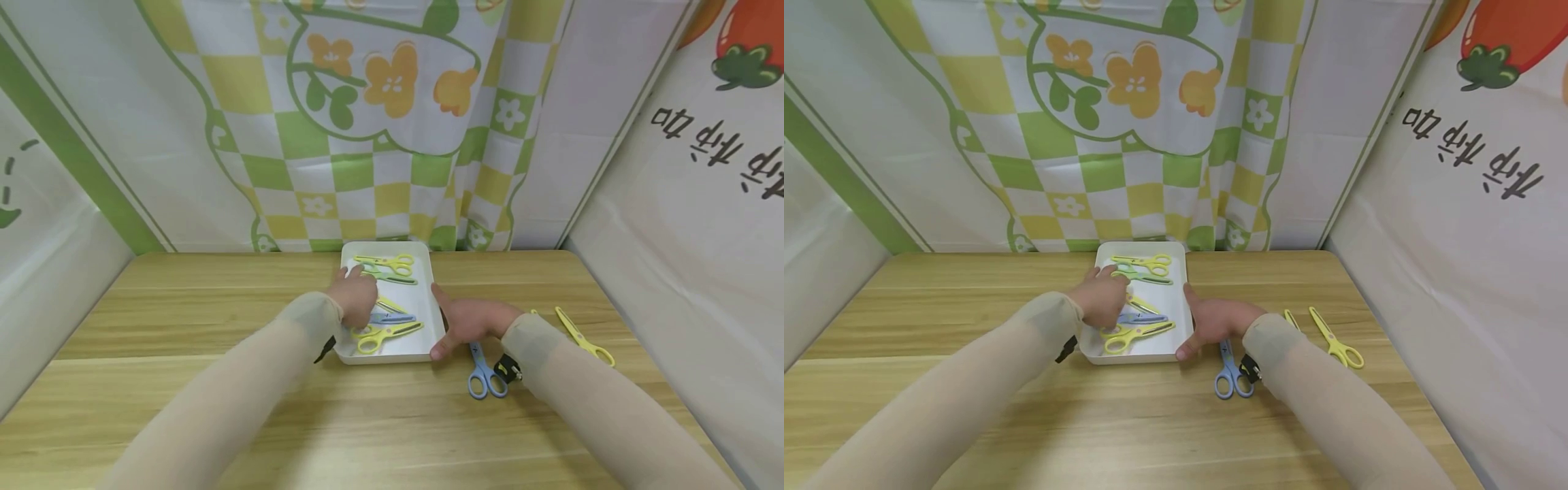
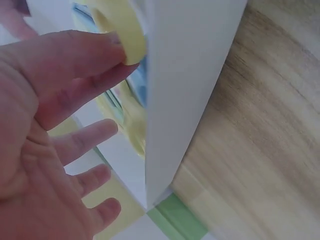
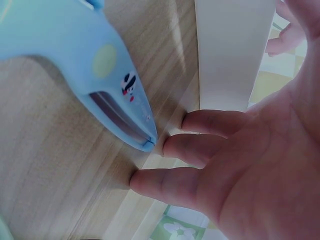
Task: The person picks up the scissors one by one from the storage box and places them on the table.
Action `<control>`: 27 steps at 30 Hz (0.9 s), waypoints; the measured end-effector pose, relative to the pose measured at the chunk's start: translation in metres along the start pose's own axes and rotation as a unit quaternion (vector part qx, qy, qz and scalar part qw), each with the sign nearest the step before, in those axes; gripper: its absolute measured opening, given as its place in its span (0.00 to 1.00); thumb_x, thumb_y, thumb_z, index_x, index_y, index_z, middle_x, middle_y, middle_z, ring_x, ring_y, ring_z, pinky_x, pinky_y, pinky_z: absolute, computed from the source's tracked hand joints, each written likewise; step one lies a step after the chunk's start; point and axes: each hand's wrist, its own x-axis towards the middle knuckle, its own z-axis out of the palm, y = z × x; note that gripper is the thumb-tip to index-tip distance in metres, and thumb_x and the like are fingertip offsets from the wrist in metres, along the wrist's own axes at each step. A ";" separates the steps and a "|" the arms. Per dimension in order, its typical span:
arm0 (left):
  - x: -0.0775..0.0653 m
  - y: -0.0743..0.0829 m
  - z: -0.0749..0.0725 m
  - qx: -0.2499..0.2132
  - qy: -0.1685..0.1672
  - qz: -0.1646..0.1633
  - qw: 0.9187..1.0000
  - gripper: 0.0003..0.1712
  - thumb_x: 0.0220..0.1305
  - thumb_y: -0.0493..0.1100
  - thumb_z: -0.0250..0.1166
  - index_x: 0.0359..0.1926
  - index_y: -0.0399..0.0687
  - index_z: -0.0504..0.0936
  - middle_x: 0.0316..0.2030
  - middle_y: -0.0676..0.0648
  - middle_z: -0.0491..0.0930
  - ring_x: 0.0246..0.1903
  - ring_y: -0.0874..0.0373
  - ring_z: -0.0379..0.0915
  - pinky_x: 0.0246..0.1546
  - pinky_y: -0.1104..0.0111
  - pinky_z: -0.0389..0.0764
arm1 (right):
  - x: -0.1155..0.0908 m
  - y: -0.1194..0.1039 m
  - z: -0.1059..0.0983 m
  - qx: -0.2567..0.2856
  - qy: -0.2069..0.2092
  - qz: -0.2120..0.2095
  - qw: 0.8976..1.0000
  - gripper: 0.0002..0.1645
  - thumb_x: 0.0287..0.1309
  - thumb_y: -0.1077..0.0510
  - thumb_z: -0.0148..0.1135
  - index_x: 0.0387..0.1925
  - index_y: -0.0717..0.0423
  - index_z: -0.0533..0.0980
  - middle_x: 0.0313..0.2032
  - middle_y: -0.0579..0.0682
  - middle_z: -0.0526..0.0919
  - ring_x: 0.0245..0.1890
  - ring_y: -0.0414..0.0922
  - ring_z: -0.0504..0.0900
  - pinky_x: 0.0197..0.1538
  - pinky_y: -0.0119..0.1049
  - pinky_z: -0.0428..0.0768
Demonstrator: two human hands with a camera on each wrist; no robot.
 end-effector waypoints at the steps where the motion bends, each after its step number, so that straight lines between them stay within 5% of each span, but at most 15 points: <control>1: 0.000 -0.002 0.000 -0.006 0.001 0.003 1.000 0.06 0.53 0.38 0.68 0.25 0.52 0.80 0.69 0.44 0.66 0.73 0.36 0.40 0.69 0.40 0.44 | 0.000 0.000 0.000 -0.001 0.000 0.001 1.000 0.88 0.40 0.34 0.80 0.76 0.61 0.24 0.71 0.70 0.57 0.71 0.55 0.59 0.72 0.44 0.55; 10: -0.015 -0.010 -0.002 -0.080 0.035 0.040 0.995 0.14 0.54 0.41 0.66 0.14 0.54 0.80 0.69 0.43 0.66 0.72 0.33 0.43 0.65 0.32 0.43 | 0.000 0.000 -0.001 0.004 -0.004 -0.002 1.000 0.88 0.40 0.34 0.79 0.75 0.61 0.23 0.73 0.70 0.52 0.73 0.55 0.55 0.73 0.45 0.52; 17: -0.036 -0.010 -0.002 -0.145 0.084 0.056 0.984 0.14 0.58 0.41 0.65 0.16 0.55 0.85 0.68 0.42 0.68 0.70 0.38 0.50 0.66 0.35 0.45 | -0.002 -0.002 -0.002 -0.001 -0.001 -0.001 1.000 0.89 0.38 0.33 0.80 0.76 0.62 0.25 0.71 0.70 0.58 0.71 0.56 0.59 0.72 0.45 0.55; 27: -0.078 0.001 0.007 -0.155 0.142 0.019 0.977 0.13 0.55 0.40 0.65 0.16 0.59 0.82 0.58 0.46 0.76 0.60 0.38 0.65 0.63 0.30 0.43 | 0.000 0.000 -0.001 0.006 0.000 -0.005 1.000 0.89 0.38 0.34 0.80 0.76 0.62 0.24 0.72 0.70 0.56 0.71 0.55 0.58 0.72 0.44 0.54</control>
